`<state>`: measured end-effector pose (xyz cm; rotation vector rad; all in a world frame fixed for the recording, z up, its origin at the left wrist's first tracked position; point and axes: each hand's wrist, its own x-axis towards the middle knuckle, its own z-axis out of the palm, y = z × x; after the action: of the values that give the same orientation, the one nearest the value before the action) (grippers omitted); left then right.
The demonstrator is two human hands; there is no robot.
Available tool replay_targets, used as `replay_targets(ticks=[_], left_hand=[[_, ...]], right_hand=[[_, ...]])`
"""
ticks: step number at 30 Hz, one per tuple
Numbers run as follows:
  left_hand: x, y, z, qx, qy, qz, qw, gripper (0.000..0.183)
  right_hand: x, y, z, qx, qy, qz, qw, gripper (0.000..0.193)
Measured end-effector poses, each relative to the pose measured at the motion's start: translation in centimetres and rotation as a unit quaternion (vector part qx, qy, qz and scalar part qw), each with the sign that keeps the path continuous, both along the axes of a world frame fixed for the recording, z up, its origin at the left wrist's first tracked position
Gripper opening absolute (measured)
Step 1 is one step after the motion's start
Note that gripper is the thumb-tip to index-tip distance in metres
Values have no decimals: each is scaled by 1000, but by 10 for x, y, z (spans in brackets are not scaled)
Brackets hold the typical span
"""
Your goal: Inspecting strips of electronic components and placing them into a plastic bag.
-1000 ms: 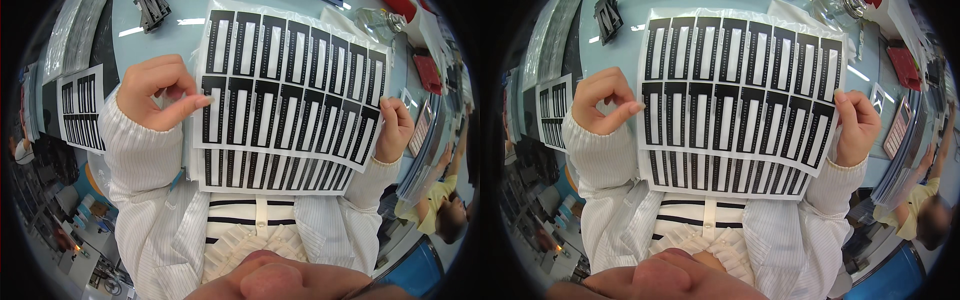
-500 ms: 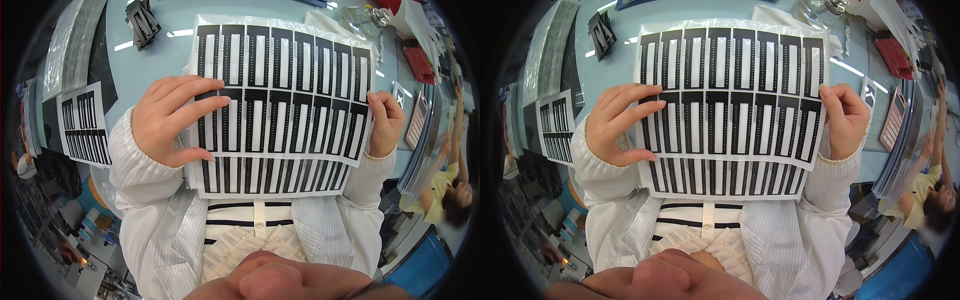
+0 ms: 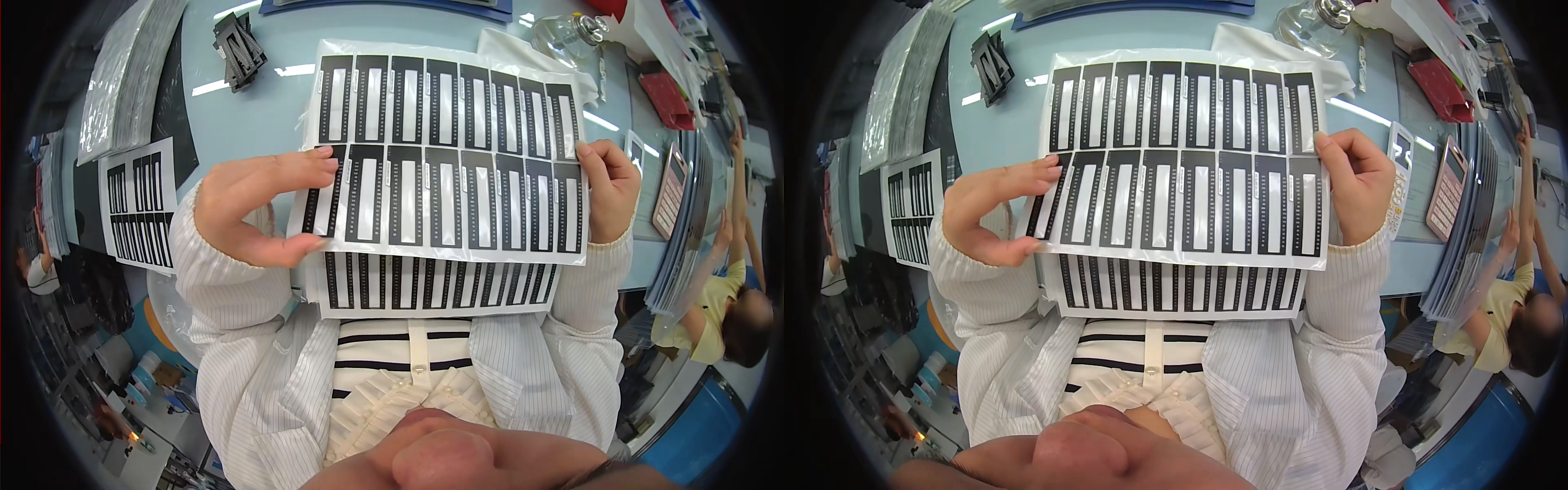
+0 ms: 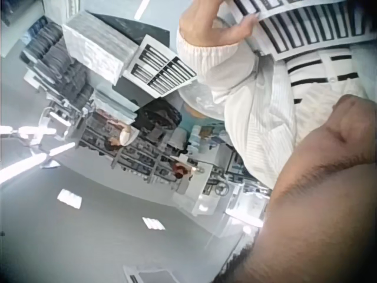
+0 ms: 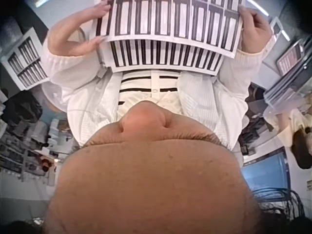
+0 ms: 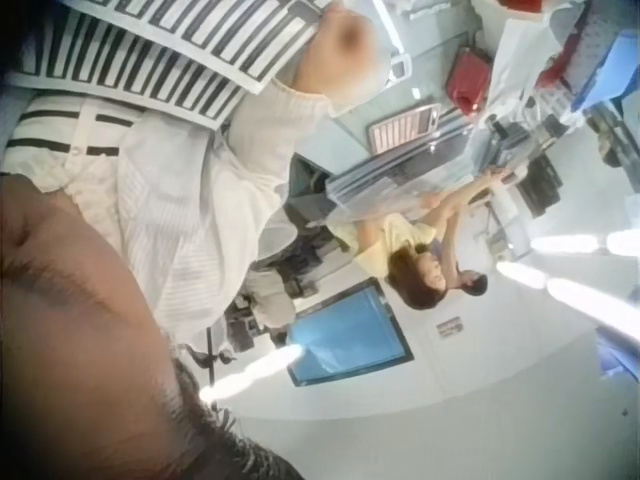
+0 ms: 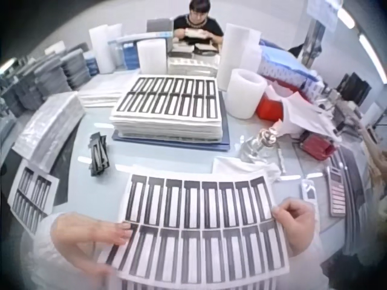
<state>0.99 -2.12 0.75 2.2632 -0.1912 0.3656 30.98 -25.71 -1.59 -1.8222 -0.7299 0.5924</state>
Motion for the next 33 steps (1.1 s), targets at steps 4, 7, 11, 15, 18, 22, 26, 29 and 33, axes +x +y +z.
replay_targets(ticks=[4,7,11,15,18,22,26,29,33], left_hand=[[-9,-3,-2,-5,-51,24,998,29],[-19,-16,-5,-59,-83,112,989,15],[-28,-33,-5,-219,-99,358,902,14],[-31,-11,9,-167,-103,595,780,14],[-17,30,5,-59,-172,608,773,15],[-6,64,-20,200,-168,540,800,16],[-1,57,-44,261,22,518,814,18],[-5,44,-32,201,32,564,800,21],[-28,28,-13,235,-51,539,808,20]], right_hand=[[1,-4,-1,17,-12,3,1000,14],[2,-6,-3,19,-21,13,1000,14],[-1,-5,-2,12,-26,17,999,15],[1,-3,-6,14,-24,40,999,16],[1,-4,-3,15,-40,48,998,15],[-4,-8,-1,28,-62,53,996,15],[-3,-7,-3,16,-39,53,998,15],[-2,-8,1,2,-35,65,997,16],[1,-8,1,-11,-64,72,995,18]])
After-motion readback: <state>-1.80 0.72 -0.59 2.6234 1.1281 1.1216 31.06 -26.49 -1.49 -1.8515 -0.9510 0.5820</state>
